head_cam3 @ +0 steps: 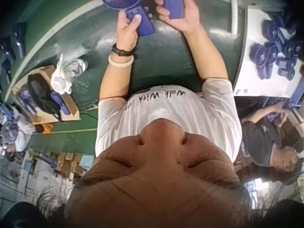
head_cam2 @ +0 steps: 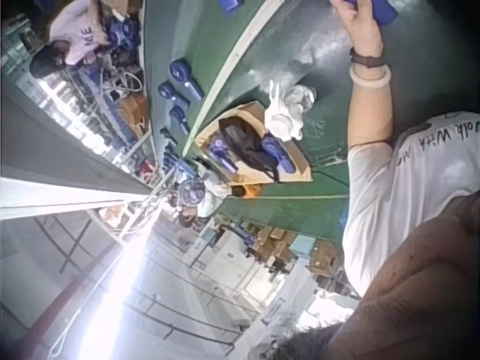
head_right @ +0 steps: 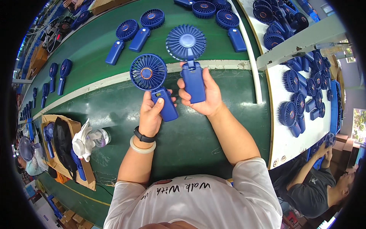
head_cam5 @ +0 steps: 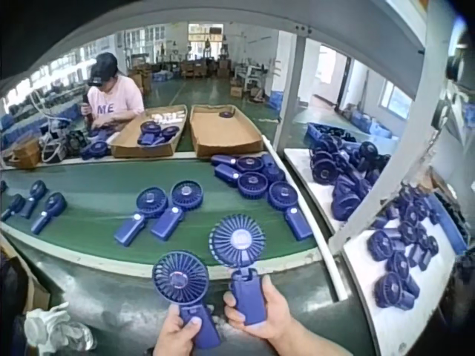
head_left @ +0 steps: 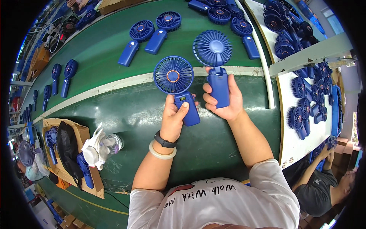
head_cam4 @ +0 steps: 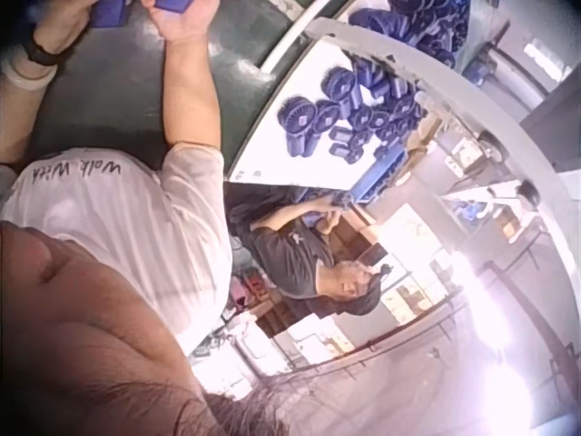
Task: The person assembles blue portable fans on a green workbench. They pick up fan heads and handles, connect them, and occasionally wipe the units with a white cloth. The person handles the fans one at a time, inspecting the connection points and placing the assembled units on the table.
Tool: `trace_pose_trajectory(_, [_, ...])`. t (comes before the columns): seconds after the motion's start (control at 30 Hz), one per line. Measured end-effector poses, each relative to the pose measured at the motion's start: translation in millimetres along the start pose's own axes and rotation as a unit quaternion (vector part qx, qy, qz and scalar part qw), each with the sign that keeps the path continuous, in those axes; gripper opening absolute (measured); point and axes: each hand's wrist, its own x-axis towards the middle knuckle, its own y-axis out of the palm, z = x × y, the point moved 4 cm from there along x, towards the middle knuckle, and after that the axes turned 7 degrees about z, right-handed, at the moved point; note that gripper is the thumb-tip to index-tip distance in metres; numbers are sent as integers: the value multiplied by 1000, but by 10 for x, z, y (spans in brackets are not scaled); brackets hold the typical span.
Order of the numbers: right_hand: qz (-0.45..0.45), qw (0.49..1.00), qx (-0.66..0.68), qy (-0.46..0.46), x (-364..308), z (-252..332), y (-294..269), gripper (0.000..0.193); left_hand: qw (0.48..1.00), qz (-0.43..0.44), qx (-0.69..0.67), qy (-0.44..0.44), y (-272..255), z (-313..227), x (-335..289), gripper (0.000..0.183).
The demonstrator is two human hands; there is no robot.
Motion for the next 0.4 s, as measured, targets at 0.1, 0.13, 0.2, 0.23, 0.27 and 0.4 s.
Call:
trace_pose_trajectory(0.1, [12,999,-39,11,10,-47,21,67,1000,4,-7,-3,-21,36,5,40])
trace_pose_trajectory(0.13, [19,998,-52,17,9,-61,25,68,1000,6,-9,-2,-24,34,1,40])
trace_pose_trajectory(0.2, [3,997,-79,18,11,-49,42,66,1000,11,-10,-3,-22,8,-4,40])
trace_pose_trajectory(0.23, [1,996,-82,17,17,-35,42,66,1000,13,-12,-10,-20,3,-7,41])
trace_pose_trajectory(0.27, [0,996,-85,17,14,-18,37,66,1000,10,-6,-13,-26,15,-11,42])
trace_pose_trajectory(0.4, [-41,990,-137,10,-10,24,-38,61,1000,-12,27,3,-26,35,-33,45])
